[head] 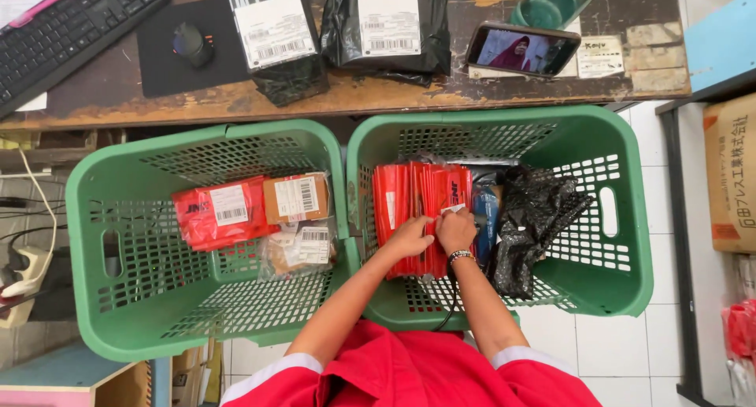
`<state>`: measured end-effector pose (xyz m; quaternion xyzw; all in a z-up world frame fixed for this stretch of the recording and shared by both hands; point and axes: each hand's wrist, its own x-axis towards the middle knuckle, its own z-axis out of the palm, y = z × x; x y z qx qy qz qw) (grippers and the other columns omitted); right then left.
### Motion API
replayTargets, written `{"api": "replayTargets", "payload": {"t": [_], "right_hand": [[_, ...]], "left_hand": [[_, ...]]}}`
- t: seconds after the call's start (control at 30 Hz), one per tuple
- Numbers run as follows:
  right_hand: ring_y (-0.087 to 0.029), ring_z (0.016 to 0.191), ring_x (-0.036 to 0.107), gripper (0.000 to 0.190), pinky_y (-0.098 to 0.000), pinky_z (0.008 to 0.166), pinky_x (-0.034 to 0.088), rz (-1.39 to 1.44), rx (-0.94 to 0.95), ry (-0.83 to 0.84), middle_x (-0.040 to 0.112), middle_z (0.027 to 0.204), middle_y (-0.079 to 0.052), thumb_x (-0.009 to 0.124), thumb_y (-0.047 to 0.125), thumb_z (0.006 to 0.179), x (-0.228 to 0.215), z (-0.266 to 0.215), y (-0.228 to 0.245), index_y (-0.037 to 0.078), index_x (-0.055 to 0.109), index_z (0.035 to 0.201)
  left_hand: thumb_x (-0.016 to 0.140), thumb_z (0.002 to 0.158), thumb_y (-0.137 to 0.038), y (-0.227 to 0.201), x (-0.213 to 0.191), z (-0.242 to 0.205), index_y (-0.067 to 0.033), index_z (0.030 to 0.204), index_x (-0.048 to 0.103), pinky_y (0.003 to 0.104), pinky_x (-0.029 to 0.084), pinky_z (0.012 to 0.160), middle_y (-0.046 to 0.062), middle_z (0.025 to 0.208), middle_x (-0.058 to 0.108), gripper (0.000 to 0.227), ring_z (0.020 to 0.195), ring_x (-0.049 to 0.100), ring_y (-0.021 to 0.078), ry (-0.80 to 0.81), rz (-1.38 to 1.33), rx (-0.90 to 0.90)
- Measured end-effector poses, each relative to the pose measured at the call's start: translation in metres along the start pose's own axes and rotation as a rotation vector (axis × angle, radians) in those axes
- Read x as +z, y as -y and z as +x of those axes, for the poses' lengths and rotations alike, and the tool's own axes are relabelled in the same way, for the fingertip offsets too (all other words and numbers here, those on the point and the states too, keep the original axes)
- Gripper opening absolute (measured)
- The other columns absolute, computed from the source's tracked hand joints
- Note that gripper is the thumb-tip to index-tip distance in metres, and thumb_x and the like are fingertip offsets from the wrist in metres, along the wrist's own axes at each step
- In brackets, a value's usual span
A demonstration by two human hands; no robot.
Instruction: The person repeatedly picks red and brown packages from a green basket, scans their barcodes with a handheld scanner, and places them back into the basket. The process is repeated for multiple packages throughout the clip.
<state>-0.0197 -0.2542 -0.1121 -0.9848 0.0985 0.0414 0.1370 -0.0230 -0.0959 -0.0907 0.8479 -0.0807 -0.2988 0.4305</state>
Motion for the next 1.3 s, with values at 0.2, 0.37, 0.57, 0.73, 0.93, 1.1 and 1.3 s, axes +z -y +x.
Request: {"api": "replayTargets", "payload": {"t": [0.2,0.37,0.57,0.73,0.93,1.1,1.3], "right_hand": [[-0.034,0.101,0.064,0.023,-0.0464,0.082,0.056,0.08,-0.022,0.006,0.067,0.105,-0.016,0.077,0.034,0.082,0.002,-0.001,-0.009,0.015,0.082,0.093],[-0.034,0.099,0.065,0.019,-0.0465,0.082,0.056,0.101,-0.051,-0.043,0.068,0.103,-0.014,0.077,0.032,0.079,0.013,-0.003,-0.014,0.016,0.082,0.089],[-0.034,0.098,0.066,0.017,-0.0461,0.084,0.056,0.144,0.011,-0.021,0.07,0.099,-0.014,0.076,0.03,0.084,0.027,0.007,-0.021,0.014,0.081,0.087],[-0.034,0.097,0.066,0.018,-0.0454,0.085,0.053,0.414,-0.005,0.057,0.071,0.096,-0.013,0.074,0.028,0.087,-0.005,-0.005,-0.027,0.012,0.08,0.091],[-0.039,0.096,0.063,0.02,-0.0464,0.085,0.051,0.537,-0.33,0.018,0.068,0.099,-0.018,0.072,0.019,0.088,-0.045,-0.04,-0.016,0.004,0.073,0.101],[-0.035,0.095,0.065,0.018,-0.0424,0.085,0.052,0.641,-0.383,0.072,0.067,0.099,-0.017,0.069,0.018,0.092,-0.062,-0.07,0.003,0.003,0.07,0.101],[-0.03,0.095,0.068,0.035,-0.0383,0.087,0.054,0.734,-0.031,-0.066,0.069,0.103,-0.017,0.077,0.026,0.086,-0.036,-0.061,-0.008,-0.001,0.068,0.107]], "left_hand": [[0.067,0.088,-0.026,0.008,0.005,0.002,-0.0048,0.14,0.053,0.046,0.045,0.107,0.026,0.134,0.059,0.058,0.128,0.056,0.0406,0.002,-0.019,-0.013],[0.068,0.087,-0.026,0.012,0.015,0.006,-0.0033,0.137,0.056,0.045,0.044,0.109,0.026,0.136,0.06,0.057,0.129,0.056,0.0402,-0.032,-0.049,0.031],[0.07,0.087,-0.025,0.035,0.027,0.013,-0.0018,0.138,0.055,0.044,0.048,0.105,0.025,0.134,0.061,0.058,0.125,0.06,0.0374,-0.03,-0.089,0.047],[0.07,0.088,-0.029,0.038,0.026,0.016,-0.0003,0.147,0.044,0.04,0.052,0.1,0.024,0.132,0.064,0.07,0.121,0.064,0.0329,-0.039,-0.245,-0.029],[0.074,0.091,-0.03,0.024,0.028,0.028,0.0009,0.149,0.033,0.038,0.053,0.098,0.024,0.136,0.06,0.078,0.12,0.062,0.0296,-0.122,-0.72,0.005],[0.066,0.091,-0.029,0.03,0.04,0.034,0.0029,0.13,0.059,0.038,0.055,0.085,0.02,0.115,0.072,0.05,0.101,0.07,0.027,-0.393,-0.625,-0.039],[0.07,0.092,-0.023,-0.007,0.006,-0.006,0.0028,0.107,0.073,0.039,0.056,0.079,0.014,0.096,0.078,0.03,0.085,0.074,0.0244,-0.707,-0.615,-0.067]]}}
